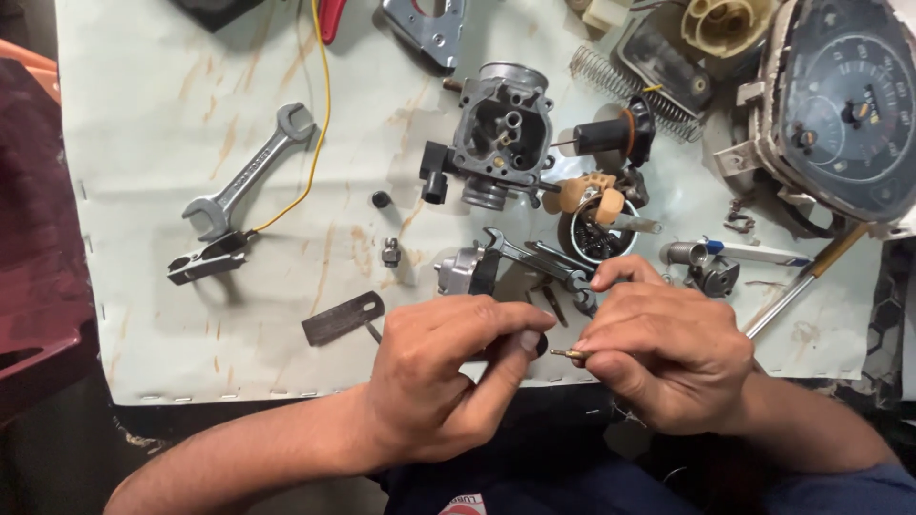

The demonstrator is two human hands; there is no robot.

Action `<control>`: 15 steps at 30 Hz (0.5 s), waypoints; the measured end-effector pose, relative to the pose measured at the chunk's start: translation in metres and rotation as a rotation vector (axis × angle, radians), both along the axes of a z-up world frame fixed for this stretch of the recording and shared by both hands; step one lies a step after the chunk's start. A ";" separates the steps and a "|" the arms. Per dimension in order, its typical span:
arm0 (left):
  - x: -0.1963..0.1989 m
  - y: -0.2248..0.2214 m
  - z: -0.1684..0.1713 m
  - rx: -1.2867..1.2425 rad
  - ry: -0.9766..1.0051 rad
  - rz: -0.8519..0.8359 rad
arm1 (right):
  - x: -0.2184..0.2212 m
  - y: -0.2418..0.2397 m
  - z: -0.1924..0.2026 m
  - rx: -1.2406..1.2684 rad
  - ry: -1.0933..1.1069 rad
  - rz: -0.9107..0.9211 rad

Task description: Cleaning and reassembling a motorcycle carburetor on a workbench.

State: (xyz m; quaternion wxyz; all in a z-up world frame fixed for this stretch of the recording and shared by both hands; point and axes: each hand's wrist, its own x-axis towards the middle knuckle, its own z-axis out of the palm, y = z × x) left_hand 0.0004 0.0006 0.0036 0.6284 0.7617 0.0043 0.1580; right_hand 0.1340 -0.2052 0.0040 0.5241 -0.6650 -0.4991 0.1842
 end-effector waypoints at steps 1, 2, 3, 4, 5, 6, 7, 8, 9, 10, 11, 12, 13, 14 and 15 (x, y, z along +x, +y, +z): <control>0.000 0.001 0.000 -0.011 0.022 -0.014 | 0.000 -0.001 -0.001 0.000 0.039 0.004; -0.001 0.001 0.000 -0.011 0.019 -0.017 | 0.000 0.000 0.000 0.000 0.035 0.000; -0.001 0.002 -0.001 -0.014 0.029 -0.039 | 0.000 0.000 0.001 -0.001 0.049 0.008; -0.001 0.002 -0.001 -0.017 0.040 -0.061 | 0.001 0.001 0.002 -0.003 0.063 0.015; -0.002 0.002 -0.002 -0.018 0.038 -0.064 | 0.000 0.000 0.002 -0.004 0.061 0.012; -0.003 0.001 -0.004 -0.007 0.025 -0.069 | 0.000 0.000 0.001 -0.002 0.075 0.012; -0.004 0.001 -0.005 0.007 0.013 -0.071 | 0.000 0.000 0.001 0.003 0.088 0.015; -0.004 0.000 -0.004 0.008 0.011 -0.071 | 0.000 0.000 0.001 0.004 0.086 0.015; -0.003 0.000 -0.004 0.003 0.002 -0.067 | 0.000 0.000 0.001 0.007 0.088 0.018; -0.003 -0.001 -0.003 -0.002 -0.006 -0.063 | 0.000 0.000 0.000 0.009 0.090 0.021; -0.002 -0.001 -0.002 -0.002 -0.007 -0.063 | 0.000 0.000 0.000 0.009 0.090 0.021; -0.001 0.000 -0.001 0.000 -0.022 -0.067 | 0.000 -0.001 0.000 0.012 0.093 0.019; -0.001 0.000 0.000 0.002 -0.034 -0.071 | -0.001 -0.001 0.000 0.013 0.099 0.016; -0.001 0.000 0.000 0.001 -0.032 -0.070 | -0.001 -0.001 0.000 0.012 0.101 0.016; 0.000 0.000 0.000 0.026 -0.060 -0.074 | -0.001 -0.001 0.000 0.013 0.094 0.019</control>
